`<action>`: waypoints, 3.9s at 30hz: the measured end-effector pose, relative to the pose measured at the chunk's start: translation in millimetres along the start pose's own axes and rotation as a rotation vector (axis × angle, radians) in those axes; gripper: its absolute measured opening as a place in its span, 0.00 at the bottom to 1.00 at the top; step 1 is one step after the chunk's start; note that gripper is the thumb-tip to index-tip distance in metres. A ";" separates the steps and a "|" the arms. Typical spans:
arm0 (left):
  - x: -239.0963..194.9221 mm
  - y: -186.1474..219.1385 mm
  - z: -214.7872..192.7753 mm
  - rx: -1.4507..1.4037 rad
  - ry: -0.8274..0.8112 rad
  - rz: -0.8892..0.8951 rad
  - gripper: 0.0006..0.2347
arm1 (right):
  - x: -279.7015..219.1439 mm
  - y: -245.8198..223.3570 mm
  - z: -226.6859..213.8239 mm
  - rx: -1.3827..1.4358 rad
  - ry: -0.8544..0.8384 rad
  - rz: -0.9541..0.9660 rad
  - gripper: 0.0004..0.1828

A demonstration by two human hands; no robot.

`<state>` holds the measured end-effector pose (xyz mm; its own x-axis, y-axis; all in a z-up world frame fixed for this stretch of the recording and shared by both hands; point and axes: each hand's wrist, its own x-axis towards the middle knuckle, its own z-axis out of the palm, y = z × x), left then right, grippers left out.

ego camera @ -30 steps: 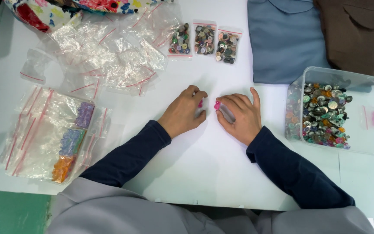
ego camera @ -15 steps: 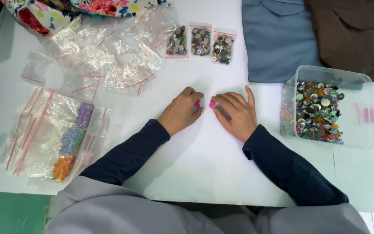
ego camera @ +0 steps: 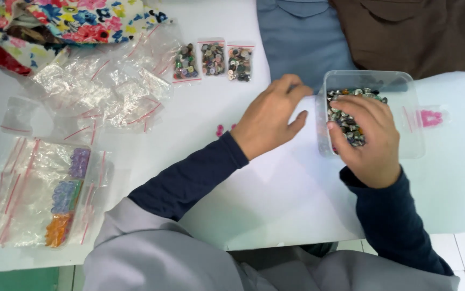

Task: Sorting small colorful buttons from a container and placing them into small resealable plastic bags.

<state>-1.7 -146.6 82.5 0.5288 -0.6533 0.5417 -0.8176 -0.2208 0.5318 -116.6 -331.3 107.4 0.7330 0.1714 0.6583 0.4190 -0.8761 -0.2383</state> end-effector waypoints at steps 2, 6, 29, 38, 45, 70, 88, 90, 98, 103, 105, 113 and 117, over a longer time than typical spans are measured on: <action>22.5 16.0 25.4 0.000 -0.057 -0.013 0.12 | -15.4 35.1 -13.0 -0.015 -0.151 0.070 0.15; 56.3 19.7 100.9 0.115 -0.285 -0.015 0.08 | -37.2 90.6 -27.7 0.081 -0.601 0.525 0.21; 54.5 -39.0 206.5 -0.044 -0.797 -0.093 0.10 | -73.1 156.6 9.1 0.147 -0.615 0.641 0.21; 81.1 -43.4 164.2 -0.470 -0.769 -0.225 0.17 | -54.2 137.7 -11.3 0.631 -0.335 0.814 0.21; 77.0 -11.7 143.3 -0.388 -0.483 -0.256 0.26 | -56.3 139.5 -11.9 0.730 -0.242 0.848 0.27; 55.1 -8.5 184.8 0.175 -0.692 -0.067 0.11 | -43.6 130.2 -20.7 0.610 -0.372 0.871 0.22; 83.3 -8.0 138.4 -0.562 -0.507 -0.288 0.05 | -48.5 137.1 -16.8 0.495 -0.379 0.786 0.14; 80.5 -8.5 139.8 -0.529 -0.470 -0.203 0.03 | -50.7 139.2 -14.7 0.445 -0.417 0.712 0.10; 77.2 -8.9 139.6 -0.598 -0.378 -0.182 0.03 | -58.8 143.6 -7.7 0.379 -0.401 0.697 0.10; 75.0 -18.3 142.1 -0.835 -0.318 -0.224 0.08 | -65.3 145.6 0.5 0.254 -0.322 0.623 0.12; 75.2 -16.5 135.2 -0.909 -0.318 -0.262 0.05 | -65.2 147.1 1.9 0.209 -0.292 0.625 0.12; 43.4 -54.2 51.3 -0.685 -0.180 -0.318 0.06 | -46.8 123.1 -1.8 0.430 -0.057 0.536 0.13; -6.2 -85.6 0.2 -0.574 -0.152 -0.496 0.08 | -11.2 64.7 -9.3 0.606 -0.021 0.495 0.11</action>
<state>65.0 -123.8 33.4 0.7313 -0.6774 0.0788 -0.2249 -0.1305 0.9656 -102.6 -394.1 91.2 0.9183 -0.1617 0.3613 0.2556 -0.4546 -0.8532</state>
